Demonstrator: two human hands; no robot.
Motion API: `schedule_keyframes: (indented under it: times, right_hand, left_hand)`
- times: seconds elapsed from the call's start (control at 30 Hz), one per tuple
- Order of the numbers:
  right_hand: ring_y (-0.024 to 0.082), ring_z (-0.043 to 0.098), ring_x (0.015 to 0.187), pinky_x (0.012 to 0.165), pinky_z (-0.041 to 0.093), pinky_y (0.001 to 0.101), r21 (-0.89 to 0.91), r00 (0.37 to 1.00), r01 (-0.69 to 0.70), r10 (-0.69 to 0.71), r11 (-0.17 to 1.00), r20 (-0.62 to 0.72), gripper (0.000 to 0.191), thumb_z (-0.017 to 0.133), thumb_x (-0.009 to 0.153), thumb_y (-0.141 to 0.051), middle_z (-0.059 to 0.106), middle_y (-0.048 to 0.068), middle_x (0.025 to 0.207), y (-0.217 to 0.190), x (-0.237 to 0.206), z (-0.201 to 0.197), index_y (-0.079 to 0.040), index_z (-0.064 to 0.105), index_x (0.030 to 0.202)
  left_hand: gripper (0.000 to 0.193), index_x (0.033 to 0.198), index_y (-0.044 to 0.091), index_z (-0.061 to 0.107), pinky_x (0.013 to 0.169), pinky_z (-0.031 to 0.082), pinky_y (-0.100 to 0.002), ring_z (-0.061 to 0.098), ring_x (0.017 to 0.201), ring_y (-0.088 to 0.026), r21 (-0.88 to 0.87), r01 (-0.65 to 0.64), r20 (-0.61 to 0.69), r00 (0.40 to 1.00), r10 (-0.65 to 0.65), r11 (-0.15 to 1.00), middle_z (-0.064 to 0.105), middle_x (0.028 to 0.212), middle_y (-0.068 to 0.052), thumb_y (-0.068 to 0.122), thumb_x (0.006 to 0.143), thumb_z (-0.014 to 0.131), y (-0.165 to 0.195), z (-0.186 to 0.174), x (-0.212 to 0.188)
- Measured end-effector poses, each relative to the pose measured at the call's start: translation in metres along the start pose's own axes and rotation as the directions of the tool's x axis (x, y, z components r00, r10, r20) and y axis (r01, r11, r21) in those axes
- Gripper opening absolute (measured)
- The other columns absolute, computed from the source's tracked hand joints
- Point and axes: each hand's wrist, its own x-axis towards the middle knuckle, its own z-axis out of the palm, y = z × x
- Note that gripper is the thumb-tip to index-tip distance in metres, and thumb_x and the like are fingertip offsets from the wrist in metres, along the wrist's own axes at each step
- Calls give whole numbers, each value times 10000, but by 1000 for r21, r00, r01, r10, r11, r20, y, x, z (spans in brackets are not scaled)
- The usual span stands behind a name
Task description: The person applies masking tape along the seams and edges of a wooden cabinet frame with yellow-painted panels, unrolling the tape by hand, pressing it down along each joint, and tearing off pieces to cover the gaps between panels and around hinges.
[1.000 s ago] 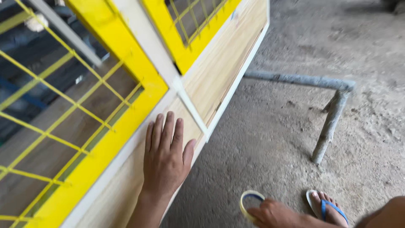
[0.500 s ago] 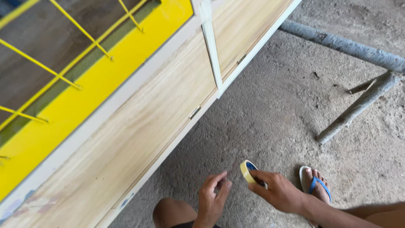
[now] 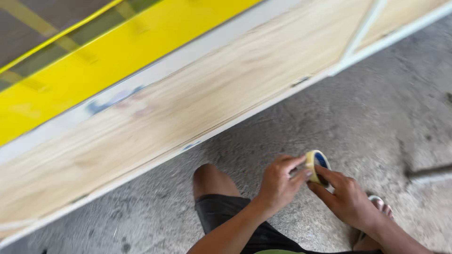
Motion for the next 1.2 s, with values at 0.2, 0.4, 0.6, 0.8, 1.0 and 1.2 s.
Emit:
schedule_keyframes:
  times: [0.2,0.4,0.6,0.8,1.0,1.2]
  right_hand:
    - [326,799,903,769,659,431,-204,999,41,-43,978,-8,590,789,835,-320,767,209,1022,9,19,27,-60,648,1346]
    - [325,793,1002,907,651,479,-354,986,166,-152,920,68,589,794,828,-345,771,205,1064,5,45,47,-66,660,1330]
    - [295,801,954,822,668,450,-259,912,411,-394,874,116,496,766,846,-286,790,178,1019,-10,57,49,-73,677,1285]
    - [281,784,908,773,648,426,-74,706,697,-664,713,246,577,770,801,-211,787,168,969,-43,78,32,-33,629,1331]
    - [298,736,876,791,580,450,145,492,819,-810,555,321,435,734,917,-217,759,145,979,-52,74,23,-13,630,1287]
    - [327,725,920,815,565,469,167,351,892,-877,420,328,481,717,930,-219,743,154,1019,-42,69,4,-11,581,1341]
  left_hand:
    - [240,1084,23,778,631,567,-308,690,709,-160,-6,52,-21,998,-53,999,778,974,-144,243,1013,714,-31,-17,-24]
    - [293,1162,-3,729,613,551,-279,645,724,-133,-358,310,65,949,-308,881,723,992,-112,266,1053,692,-52,-45,-42]
    - [300,1100,22,715,694,531,-228,651,811,-91,-635,419,32,854,-520,650,706,937,-46,284,961,759,-59,-58,-56]
    - [270,1044,15,740,660,516,-246,634,772,-106,-647,361,-230,748,-623,672,724,908,-66,255,924,771,-36,-52,-66]
    - [205,960,41,764,686,547,-231,654,761,-78,-507,457,-489,546,-680,731,716,843,-11,233,886,764,-13,-35,-92]
    - [200,951,0,743,631,502,-236,593,709,-67,-525,352,-567,535,-627,775,683,796,-27,192,901,775,7,-3,-97]
